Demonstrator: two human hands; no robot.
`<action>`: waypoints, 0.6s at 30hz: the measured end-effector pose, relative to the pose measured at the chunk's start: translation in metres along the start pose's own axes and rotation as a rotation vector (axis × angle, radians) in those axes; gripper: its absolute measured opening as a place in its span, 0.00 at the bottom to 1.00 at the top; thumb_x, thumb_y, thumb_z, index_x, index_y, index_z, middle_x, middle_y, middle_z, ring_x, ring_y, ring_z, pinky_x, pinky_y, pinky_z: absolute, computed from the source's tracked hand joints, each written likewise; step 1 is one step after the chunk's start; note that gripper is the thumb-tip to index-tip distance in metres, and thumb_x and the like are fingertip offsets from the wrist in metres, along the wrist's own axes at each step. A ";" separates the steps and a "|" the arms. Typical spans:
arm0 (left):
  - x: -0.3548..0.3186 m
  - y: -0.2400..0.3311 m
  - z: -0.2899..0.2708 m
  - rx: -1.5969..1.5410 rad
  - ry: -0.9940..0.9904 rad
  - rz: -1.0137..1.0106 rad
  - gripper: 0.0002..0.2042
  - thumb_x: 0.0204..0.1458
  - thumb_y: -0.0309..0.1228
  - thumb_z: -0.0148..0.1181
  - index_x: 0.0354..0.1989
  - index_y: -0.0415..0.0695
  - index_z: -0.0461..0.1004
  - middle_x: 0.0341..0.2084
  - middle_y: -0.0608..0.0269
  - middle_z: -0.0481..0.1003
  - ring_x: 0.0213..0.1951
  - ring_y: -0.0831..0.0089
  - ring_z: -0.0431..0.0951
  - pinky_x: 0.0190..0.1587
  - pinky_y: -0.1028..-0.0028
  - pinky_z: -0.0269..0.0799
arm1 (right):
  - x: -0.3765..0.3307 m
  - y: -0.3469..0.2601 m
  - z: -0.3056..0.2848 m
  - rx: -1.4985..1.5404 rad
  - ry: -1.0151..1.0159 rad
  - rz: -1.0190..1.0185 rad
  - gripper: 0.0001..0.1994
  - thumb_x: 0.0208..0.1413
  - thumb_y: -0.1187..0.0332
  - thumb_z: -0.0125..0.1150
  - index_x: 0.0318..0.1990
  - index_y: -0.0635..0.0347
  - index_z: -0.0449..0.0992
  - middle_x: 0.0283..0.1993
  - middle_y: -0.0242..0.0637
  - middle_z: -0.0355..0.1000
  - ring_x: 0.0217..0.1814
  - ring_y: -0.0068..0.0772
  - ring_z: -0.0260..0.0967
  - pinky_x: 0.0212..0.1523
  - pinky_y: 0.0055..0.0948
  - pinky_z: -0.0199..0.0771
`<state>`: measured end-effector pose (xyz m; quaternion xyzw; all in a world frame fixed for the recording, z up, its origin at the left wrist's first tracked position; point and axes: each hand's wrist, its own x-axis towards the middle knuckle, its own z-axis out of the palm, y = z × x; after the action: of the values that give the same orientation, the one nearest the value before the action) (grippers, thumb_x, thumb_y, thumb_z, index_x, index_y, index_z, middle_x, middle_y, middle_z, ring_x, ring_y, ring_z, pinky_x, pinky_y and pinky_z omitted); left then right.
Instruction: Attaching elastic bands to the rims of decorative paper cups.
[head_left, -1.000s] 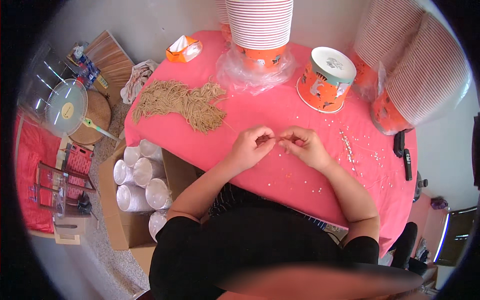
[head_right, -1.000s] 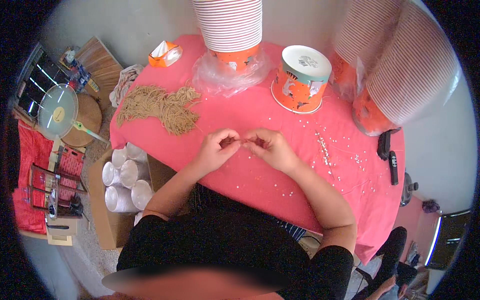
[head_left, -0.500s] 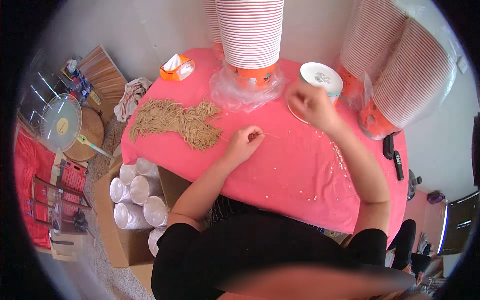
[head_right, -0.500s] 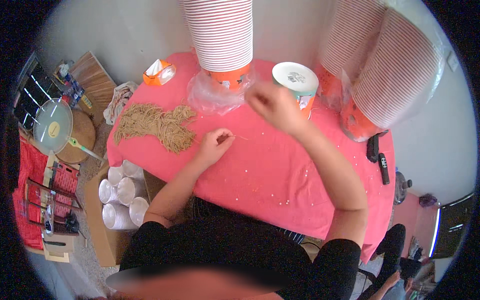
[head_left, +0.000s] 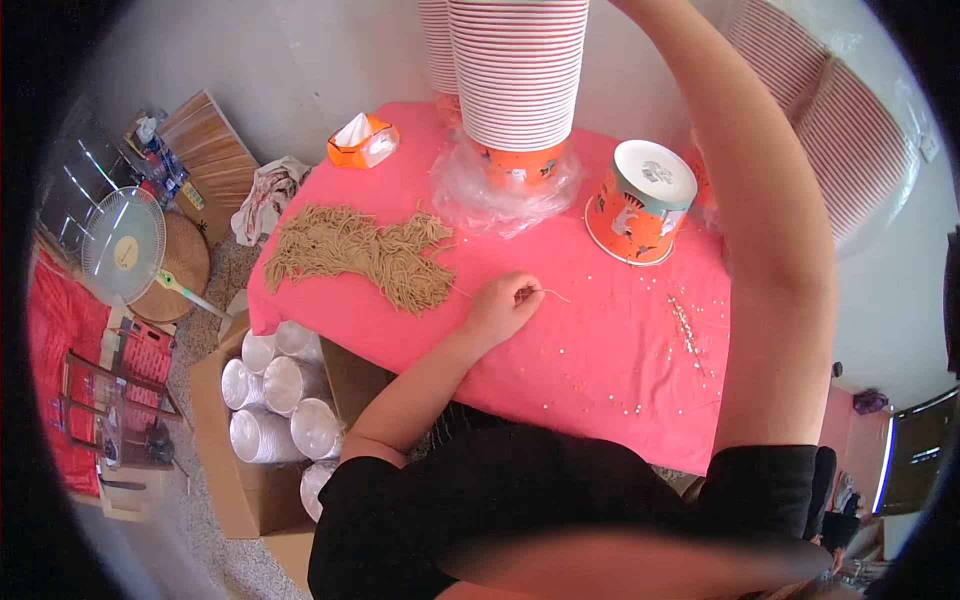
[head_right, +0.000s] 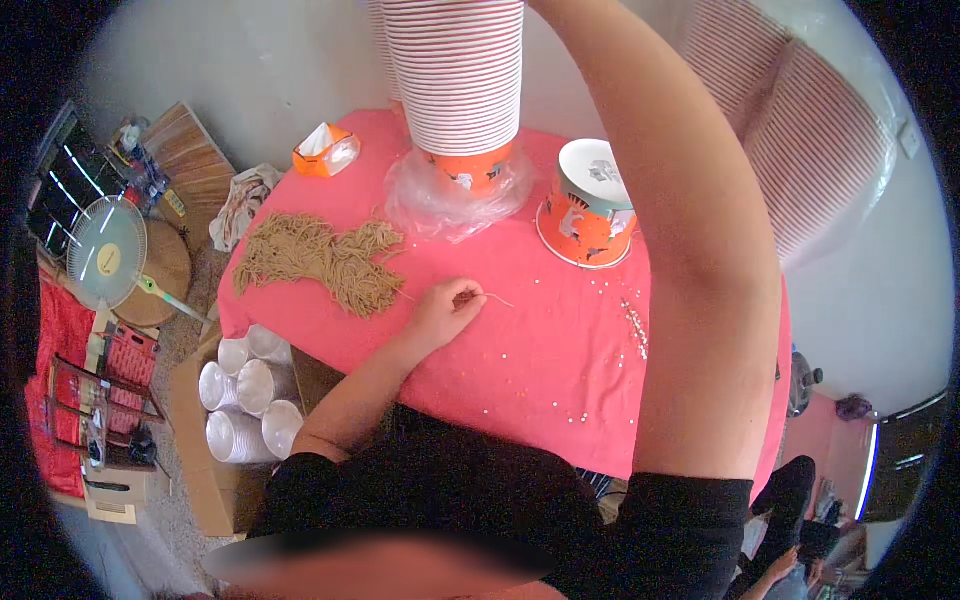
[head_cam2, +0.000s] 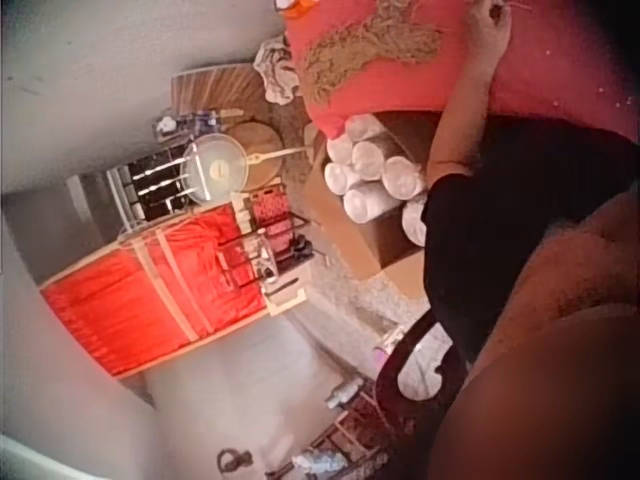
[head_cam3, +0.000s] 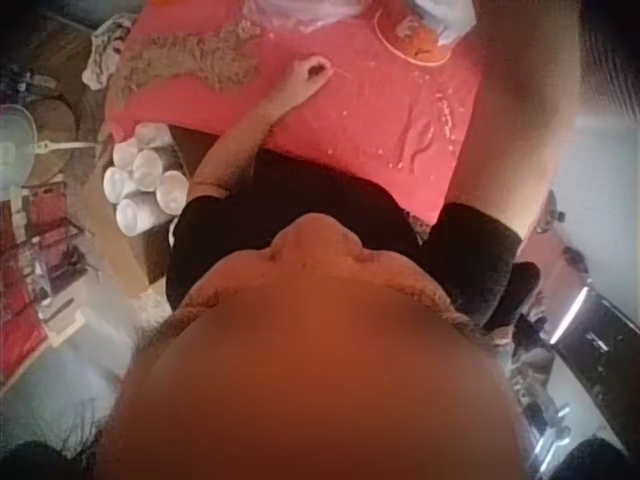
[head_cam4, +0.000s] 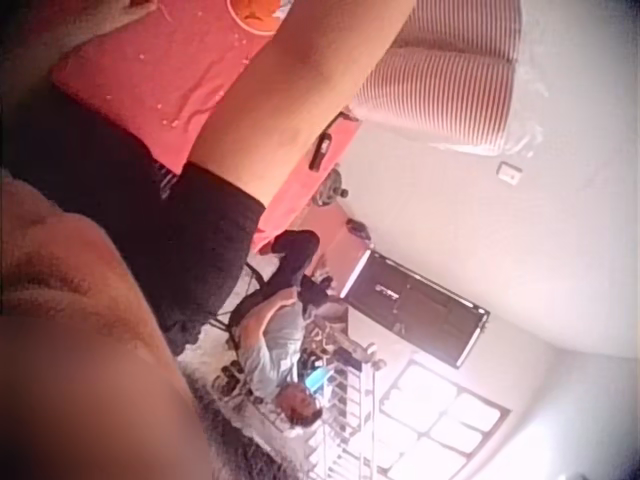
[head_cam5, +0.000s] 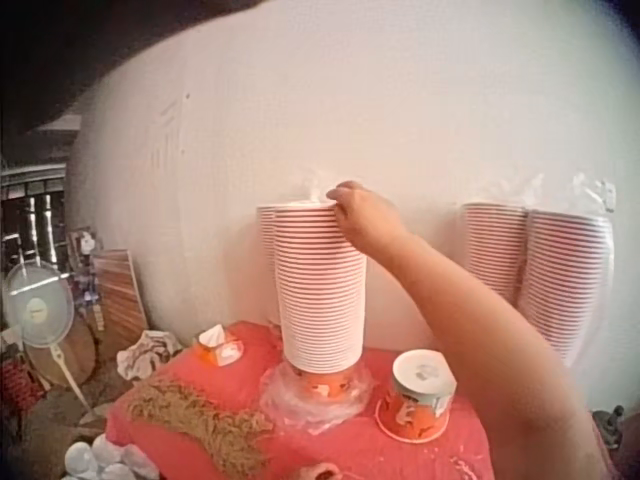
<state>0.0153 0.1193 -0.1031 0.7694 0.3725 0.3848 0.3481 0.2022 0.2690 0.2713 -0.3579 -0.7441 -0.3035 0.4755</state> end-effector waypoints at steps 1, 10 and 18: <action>-0.002 -0.003 0.000 0.000 0.013 0.006 0.06 0.53 0.28 0.62 0.33 0.39 0.74 0.25 0.59 0.75 0.27 0.72 0.76 0.32 0.72 0.72 | 0.006 -0.011 -0.002 -0.054 -0.124 0.057 0.14 0.57 0.68 0.48 0.45 0.61 0.78 0.47 0.49 0.74 0.50 0.54 0.72 0.51 0.45 0.71; 0.000 0.001 -0.003 0.030 -0.015 0.028 0.06 0.53 0.28 0.61 0.32 0.39 0.74 0.26 0.59 0.75 0.28 0.70 0.76 0.33 0.70 0.72 | 0.027 -0.013 -0.048 -0.168 -0.428 -0.071 0.08 0.50 0.70 0.56 0.31 0.65 0.79 0.31 0.50 0.77 0.34 0.48 0.75 0.38 0.43 0.73; 0.002 -0.003 -0.001 0.005 -0.031 0.009 0.06 0.55 0.28 0.61 0.34 0.37 0.74 0.27 0.60 0.75 0.29 0.74 0.76 0.35 0.73 0.72 | 0.014 -0.026 -0.071 -0.171 -0.337 -0.094 0.08 0.52 0.70 0.54 0.32 0.63 0.79 0.30 0.50 0.76 0.35 0.51 0.75 0.39 0.44 0.73</action>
<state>0.0142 0.1225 -0.1050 0.7777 0.3649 0.3734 0.3502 0.2116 0.2012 0.3075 -0.4076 -0.8007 -0.3230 0.2973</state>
